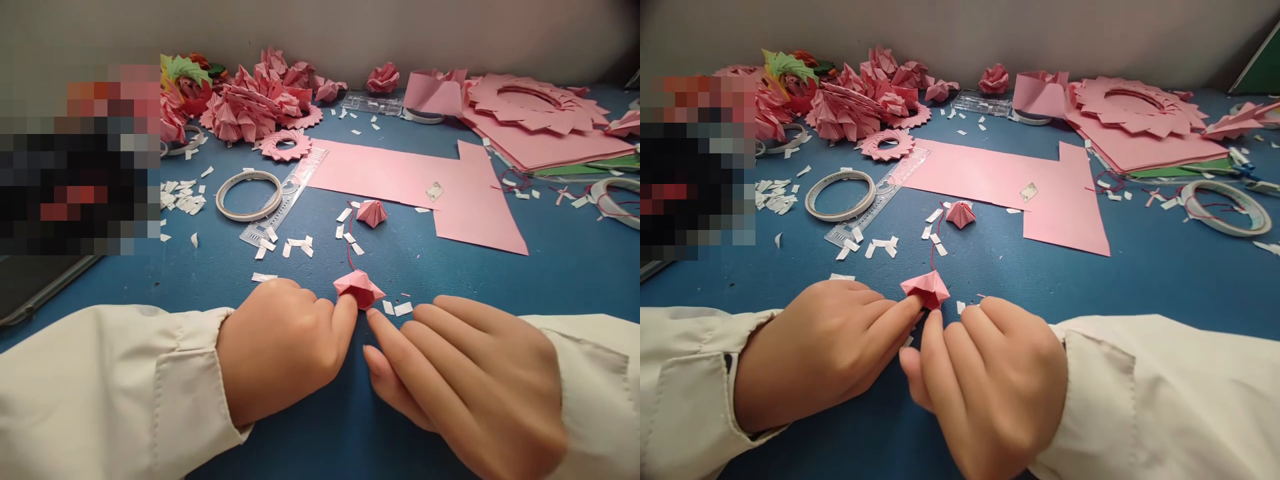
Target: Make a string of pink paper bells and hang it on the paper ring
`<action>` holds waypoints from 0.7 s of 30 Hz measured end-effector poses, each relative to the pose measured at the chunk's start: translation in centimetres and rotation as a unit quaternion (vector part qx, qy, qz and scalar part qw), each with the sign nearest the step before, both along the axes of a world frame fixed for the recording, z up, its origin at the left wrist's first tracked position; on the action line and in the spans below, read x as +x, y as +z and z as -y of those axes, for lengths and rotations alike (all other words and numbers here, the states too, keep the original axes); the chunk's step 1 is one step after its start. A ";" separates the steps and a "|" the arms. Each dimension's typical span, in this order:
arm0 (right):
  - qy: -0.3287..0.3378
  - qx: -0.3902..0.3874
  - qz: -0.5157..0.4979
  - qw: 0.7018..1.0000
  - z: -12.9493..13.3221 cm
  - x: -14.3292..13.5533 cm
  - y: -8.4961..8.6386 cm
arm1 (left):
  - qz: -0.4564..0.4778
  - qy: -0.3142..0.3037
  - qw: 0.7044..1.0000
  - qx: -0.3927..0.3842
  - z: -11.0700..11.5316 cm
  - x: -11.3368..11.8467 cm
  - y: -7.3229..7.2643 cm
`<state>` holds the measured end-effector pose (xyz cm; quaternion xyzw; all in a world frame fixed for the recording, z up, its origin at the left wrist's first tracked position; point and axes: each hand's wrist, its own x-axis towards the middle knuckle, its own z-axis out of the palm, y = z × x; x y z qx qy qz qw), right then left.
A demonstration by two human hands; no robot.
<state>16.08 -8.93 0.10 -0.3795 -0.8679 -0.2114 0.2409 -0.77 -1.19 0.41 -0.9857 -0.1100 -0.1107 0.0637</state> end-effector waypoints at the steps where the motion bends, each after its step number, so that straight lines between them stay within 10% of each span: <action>1: 0.015 0.013 0.011 1.000 -0.2 0.1 0.0 | -0.004 0.001 1.000 0.007 0.1 0.0 0.0; 21: -0.006 -0.029 0.063 0.998 -0.8 1.5 0.2 | 0.074 0.008 0.992 0.101 0.2 -0.4 -0.6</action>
